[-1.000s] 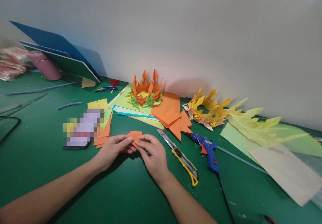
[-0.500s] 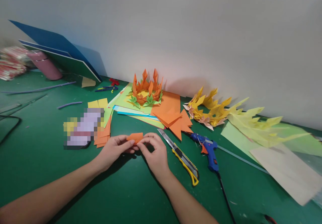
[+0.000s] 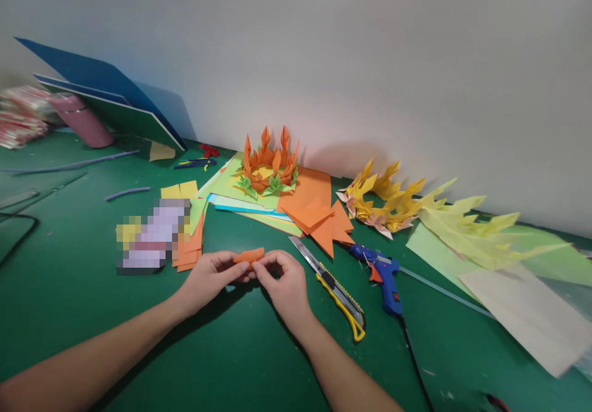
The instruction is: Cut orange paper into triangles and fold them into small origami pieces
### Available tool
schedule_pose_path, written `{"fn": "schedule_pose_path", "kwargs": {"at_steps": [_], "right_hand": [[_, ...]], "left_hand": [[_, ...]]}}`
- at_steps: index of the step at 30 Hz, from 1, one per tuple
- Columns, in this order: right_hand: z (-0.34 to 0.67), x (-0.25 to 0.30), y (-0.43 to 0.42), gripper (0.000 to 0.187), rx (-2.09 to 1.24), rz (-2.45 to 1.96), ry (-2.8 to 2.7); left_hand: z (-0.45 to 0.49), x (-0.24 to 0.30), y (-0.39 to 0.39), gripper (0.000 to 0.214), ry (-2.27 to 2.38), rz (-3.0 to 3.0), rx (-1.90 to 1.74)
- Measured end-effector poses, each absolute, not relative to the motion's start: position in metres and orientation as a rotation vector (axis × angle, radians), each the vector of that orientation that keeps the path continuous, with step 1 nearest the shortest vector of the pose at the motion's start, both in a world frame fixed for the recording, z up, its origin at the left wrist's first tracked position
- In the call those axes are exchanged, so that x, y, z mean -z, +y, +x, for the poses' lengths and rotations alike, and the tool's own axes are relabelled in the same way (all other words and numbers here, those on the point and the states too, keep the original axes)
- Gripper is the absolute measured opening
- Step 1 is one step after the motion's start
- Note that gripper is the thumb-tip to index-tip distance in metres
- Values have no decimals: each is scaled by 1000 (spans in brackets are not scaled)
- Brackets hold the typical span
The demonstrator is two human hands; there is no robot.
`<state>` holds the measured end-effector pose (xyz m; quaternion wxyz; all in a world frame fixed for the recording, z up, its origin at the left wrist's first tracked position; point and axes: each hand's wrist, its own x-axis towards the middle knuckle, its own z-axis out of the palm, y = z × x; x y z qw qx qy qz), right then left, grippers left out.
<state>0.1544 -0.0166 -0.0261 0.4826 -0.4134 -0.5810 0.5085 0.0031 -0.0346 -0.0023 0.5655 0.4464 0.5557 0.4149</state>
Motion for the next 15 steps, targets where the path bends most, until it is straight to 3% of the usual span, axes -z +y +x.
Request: {"fn": "schedule_pose_path", "kwargs": {"at_steps": [15], "right_hand": [[154,23,-18,16,-1163,-965,-1455]], "left_hand": [[6,-1,-35,28,1301,1047,-976]]}}
